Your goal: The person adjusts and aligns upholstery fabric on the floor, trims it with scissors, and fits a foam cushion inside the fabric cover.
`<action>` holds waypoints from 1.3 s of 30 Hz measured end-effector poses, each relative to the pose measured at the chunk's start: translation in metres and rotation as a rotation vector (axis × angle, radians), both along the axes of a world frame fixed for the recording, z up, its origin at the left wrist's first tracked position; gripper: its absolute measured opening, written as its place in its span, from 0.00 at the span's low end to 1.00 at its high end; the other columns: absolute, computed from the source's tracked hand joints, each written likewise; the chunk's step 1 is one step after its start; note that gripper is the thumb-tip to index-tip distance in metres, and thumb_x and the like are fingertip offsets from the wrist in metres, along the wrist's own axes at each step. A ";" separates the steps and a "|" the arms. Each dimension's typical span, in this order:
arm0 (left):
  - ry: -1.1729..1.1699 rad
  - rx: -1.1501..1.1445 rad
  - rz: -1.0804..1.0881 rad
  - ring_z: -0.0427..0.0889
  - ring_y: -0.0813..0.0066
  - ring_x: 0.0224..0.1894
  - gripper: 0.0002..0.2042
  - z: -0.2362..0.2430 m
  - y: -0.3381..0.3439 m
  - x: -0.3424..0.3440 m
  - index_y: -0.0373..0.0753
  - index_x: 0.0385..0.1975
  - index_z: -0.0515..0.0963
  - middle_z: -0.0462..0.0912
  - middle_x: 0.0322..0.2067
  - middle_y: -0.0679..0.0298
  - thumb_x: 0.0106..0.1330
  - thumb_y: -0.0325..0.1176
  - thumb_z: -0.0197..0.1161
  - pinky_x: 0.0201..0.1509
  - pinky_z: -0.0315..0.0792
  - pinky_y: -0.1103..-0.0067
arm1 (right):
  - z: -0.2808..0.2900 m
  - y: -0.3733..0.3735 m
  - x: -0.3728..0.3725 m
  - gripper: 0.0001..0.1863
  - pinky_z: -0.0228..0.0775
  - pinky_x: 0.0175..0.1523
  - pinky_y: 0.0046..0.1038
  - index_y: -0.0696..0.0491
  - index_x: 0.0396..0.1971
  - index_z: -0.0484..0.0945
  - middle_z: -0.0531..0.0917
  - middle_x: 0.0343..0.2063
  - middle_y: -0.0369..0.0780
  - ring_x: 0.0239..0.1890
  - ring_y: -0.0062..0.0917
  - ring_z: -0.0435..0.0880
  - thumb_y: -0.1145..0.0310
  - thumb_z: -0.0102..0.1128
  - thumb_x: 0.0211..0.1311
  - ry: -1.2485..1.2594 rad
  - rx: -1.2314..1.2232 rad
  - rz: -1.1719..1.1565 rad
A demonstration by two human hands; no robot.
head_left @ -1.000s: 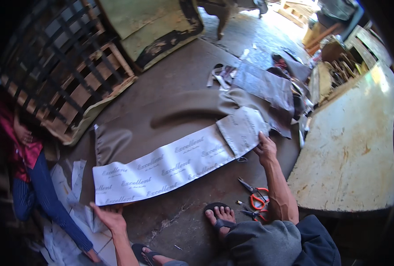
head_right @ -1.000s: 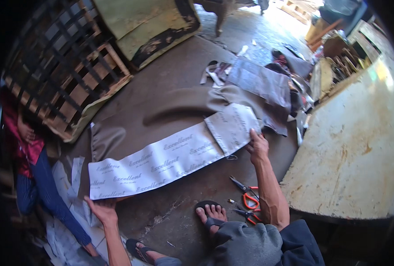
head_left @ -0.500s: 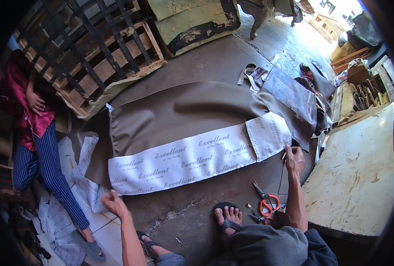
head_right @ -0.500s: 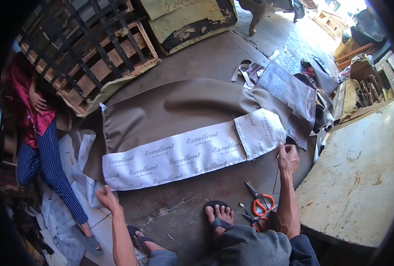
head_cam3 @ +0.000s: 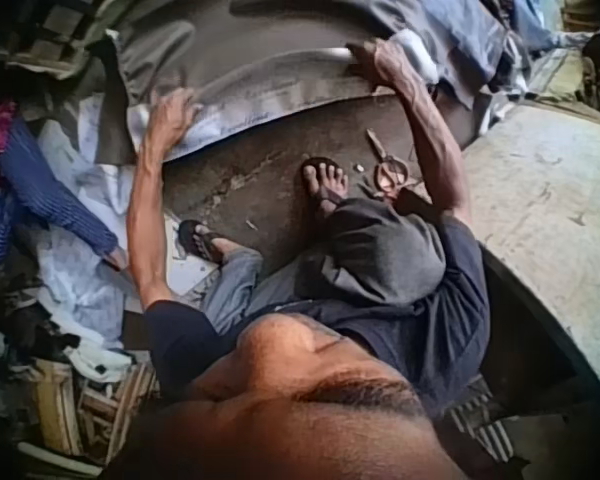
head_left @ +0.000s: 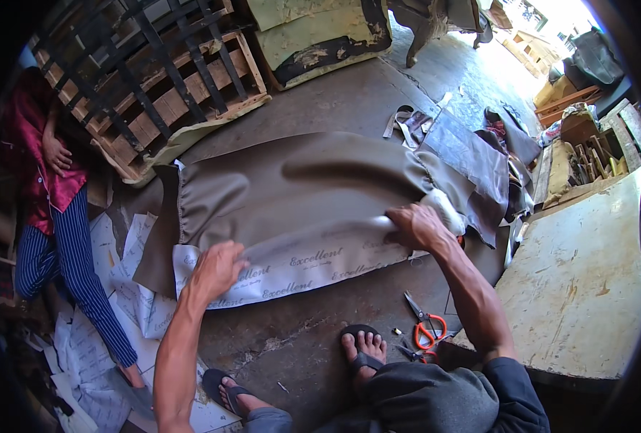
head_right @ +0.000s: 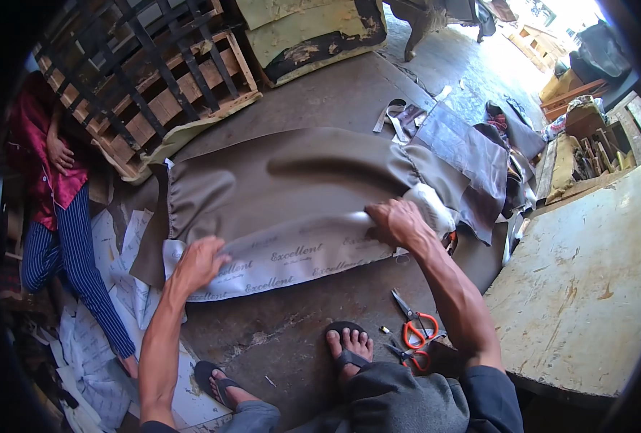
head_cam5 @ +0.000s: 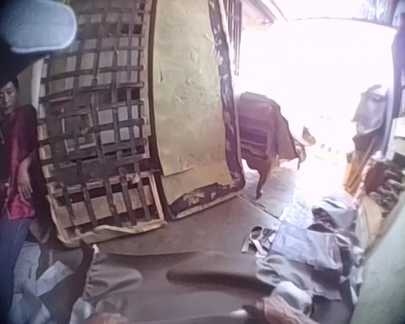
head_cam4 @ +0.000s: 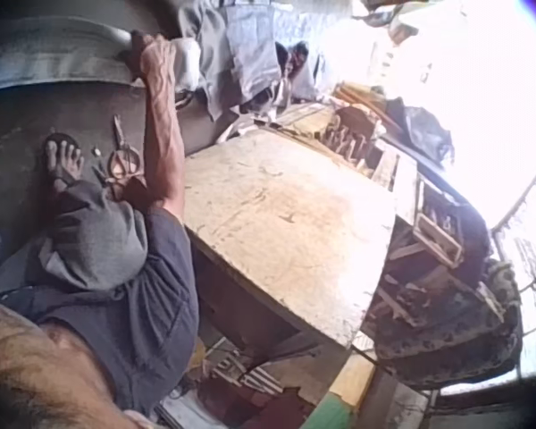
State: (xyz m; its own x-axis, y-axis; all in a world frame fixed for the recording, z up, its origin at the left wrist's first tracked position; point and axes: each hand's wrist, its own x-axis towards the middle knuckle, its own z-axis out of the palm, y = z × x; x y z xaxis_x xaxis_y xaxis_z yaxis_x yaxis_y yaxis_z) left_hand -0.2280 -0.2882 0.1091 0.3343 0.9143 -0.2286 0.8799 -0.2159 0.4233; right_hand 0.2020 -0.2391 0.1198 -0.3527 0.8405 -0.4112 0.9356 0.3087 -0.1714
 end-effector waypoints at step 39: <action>0.285 0.433 -0.159 0.43 0.49 0.78 0.53 -0.106 -0.075 0.034 0.56 0.76 0.49 0.45 0.77 0.58 0.50 0.57 0.74 0.78 0.39 0.48 | -0.149 -0.126 0.135 0.13 0.71 0.41 0.36 0.49 0.46 0.79 0.80 0.27 0.46 0.30 0.34 0.79 0.57 0.58 0.71 0.495 0.503 -1.162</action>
